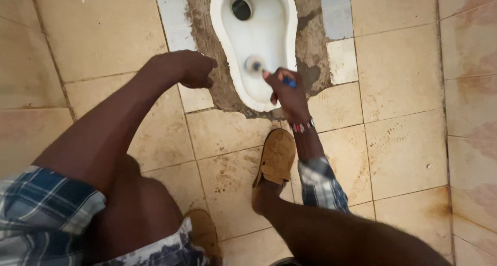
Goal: The person cleans the interior of a squat toilet using a blue-handled brush, repeatedly scrubbing the ceramic surface with the bristles.
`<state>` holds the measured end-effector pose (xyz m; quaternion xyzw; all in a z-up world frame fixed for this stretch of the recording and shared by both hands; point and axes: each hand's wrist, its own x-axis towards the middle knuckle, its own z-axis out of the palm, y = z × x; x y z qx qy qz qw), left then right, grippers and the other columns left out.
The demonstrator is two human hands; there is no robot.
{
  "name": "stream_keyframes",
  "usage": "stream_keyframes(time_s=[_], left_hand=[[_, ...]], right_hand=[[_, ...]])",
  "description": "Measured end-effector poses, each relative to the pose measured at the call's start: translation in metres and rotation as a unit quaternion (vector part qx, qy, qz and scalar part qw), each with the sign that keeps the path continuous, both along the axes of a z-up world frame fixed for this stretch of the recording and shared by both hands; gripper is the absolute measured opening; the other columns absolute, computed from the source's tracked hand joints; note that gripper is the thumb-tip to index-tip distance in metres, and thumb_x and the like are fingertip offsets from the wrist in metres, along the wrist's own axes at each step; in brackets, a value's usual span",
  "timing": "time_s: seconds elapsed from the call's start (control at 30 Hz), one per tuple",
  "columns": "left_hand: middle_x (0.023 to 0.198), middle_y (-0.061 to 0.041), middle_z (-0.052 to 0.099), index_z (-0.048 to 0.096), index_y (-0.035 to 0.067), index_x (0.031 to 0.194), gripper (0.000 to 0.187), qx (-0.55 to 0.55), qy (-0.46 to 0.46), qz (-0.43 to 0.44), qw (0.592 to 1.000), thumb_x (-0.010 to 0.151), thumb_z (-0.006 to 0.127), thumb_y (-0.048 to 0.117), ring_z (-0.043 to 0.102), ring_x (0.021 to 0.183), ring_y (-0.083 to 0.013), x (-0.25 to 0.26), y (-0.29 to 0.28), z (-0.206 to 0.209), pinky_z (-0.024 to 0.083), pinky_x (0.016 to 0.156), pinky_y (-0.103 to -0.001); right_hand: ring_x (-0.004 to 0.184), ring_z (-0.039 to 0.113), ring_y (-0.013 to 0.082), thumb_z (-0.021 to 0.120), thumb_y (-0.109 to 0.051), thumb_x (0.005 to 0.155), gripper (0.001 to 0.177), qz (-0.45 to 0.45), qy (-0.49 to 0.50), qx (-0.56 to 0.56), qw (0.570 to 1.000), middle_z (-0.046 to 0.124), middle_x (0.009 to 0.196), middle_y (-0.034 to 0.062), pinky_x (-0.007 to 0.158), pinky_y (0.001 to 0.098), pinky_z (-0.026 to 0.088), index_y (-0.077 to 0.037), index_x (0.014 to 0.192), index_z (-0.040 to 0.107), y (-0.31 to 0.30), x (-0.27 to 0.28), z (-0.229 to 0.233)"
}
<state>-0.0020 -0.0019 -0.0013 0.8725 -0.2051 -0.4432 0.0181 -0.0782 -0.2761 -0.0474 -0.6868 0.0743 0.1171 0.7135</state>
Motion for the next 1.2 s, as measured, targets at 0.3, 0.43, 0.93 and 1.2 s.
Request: stream_keyframes(time_s=[0.3,0.43,0.93,1.2], left_hand=[[0.155,-0.011,0.050,0.039,0.015,0.157,0.070,0.007,-0.011,-0.001,1.000,0.098,0.063,0.046,0.049,0.141,-0.0355,-0.002,0.009,-0.009,0.044,0.113,-0.051],[0.154,-0.011,0.052,0.040,0.015,0.157,0.069,0.017,0.012,0.021,1.000,0.098,0.062,0.044,0.051,0.140,-0.0348,-0.006,0.002,0.009,0.046,0.112,-0.052],[0.153,-0.012,0.052,0.042,0.017,0.156,0.070,0.020,0.003,-0.003,1.000,0.097,0.064,0.047,0.048,0.141,-0.0359,-0.006,0.009,-0.005,0.043,0.115,-0.051],[0.149,-0.016,0.057,0.046,0.010,0.152,0.066,-0.008,-0.008,-0.028,1.000,0.100,0.063,0.046,0.054,0.137,-0.0360,-0.003,-0.001,0.000,0.046,0.113,-0.050]], right_hand=[[0.055,0.052,0.0039,0.076,-0.024,0.098,0.042,0.048,-0.082,-0.040,0.995,0.053,0.071,-0.0066,0.045,0.0237,0.046,-0.013,0.068,0.048,0.006,0.010,-0.016],[0.047,0.047,0.0053,0.080,-0.024,0.094,0.046,0.054,-0.020,-0.058,0.997,0.046,0.059,-0.0038,0.042,0.0238,0.039,-0.010,0.065,0.047,0.020,-0.013,-0.013],[0.046,0.049,0.0054,0.076,-0.024,0.097,0.044,0.031,-0.039,-0.065,0.997,0.046,0.059,-0.0052,0.043,0.0244,0.040,-0.013,0.066,0.047,0.007,-0.002,-0.021],[0.060,0.036,0.0083,0.080,-0.018,0.095,0.049,0.053,-0.070,-0.110,0.990,0.040,0.066,-0.0043,0.055,0.0288,0.032,-0.011,0.067,0.041,0.026,-0.012,-0.047]])
